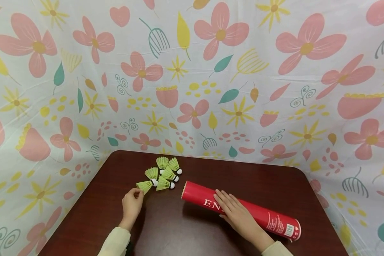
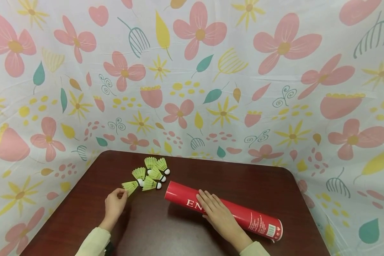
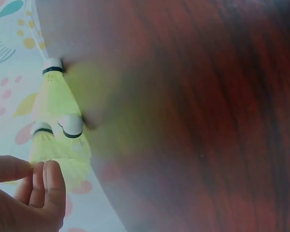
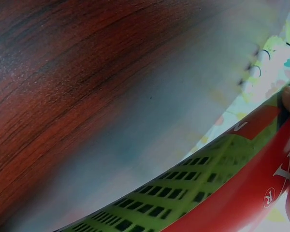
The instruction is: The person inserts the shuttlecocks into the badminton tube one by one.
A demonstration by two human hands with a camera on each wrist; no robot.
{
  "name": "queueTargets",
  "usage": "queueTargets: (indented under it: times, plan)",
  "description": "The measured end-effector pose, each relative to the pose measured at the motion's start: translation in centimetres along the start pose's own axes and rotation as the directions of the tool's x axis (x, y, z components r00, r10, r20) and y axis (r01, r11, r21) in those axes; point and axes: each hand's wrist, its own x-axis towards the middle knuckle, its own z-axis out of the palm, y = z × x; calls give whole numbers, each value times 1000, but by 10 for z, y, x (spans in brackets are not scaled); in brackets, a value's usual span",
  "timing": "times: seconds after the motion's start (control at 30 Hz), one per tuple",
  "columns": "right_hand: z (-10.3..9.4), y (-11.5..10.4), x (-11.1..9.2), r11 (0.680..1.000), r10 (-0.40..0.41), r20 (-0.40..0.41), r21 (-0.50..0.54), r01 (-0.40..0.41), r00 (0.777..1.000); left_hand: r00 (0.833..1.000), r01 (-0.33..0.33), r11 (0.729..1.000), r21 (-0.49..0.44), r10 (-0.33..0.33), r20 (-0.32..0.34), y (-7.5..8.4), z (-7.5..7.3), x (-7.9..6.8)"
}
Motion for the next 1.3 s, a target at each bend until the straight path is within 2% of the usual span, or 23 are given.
queueTargets:
  times: [0.23, 0.43, 0.57, 0.7, 0.8, 1.0, 1.13, 1.3]
  plan:
    - [-3, -1, -1, 999, 36, 76, 12, -37, 996, 997, -76, 997, -3, 76, 9, 6, 1, -2]
    - [-1, 0, -2, 1000, 14, 33, 8, -14, 999, 994, -112, 994, -15, 111, -9, 10, 2, -3]
    - [1, 1, -2, 1000, 1, -4, 5, -1, 1000, 989, -142, 989, -37, 141, -45, 12, 3, -3]
    - [0, 1, -2, 1000, 9, 10, 1, -9, 1000, 981, -181, 981, -73, 175, -79, 17, 4, -2]
    - [-1, 1, -1, 1000, 19, 34, 5, -19, 999, 976, -212, 972, -98, 205, -80, 22, 4, -3]
    - [-3, 1, -1, 1000, 20, 63, 1, -20, 998, 967, -255, 957, -140, 251, -44, 33, 4, -6]
    - [-5, 0, 1, 1000, 27, 67, 6, -27, 997, 960, -273, 939, -208, 279, 0, 38, 6, -8]
    - [-6, -1, 1, 999, 36, 77, 16, -37, 996, 941, -295, 911, -290, 329, 77, 42, 10, -12]
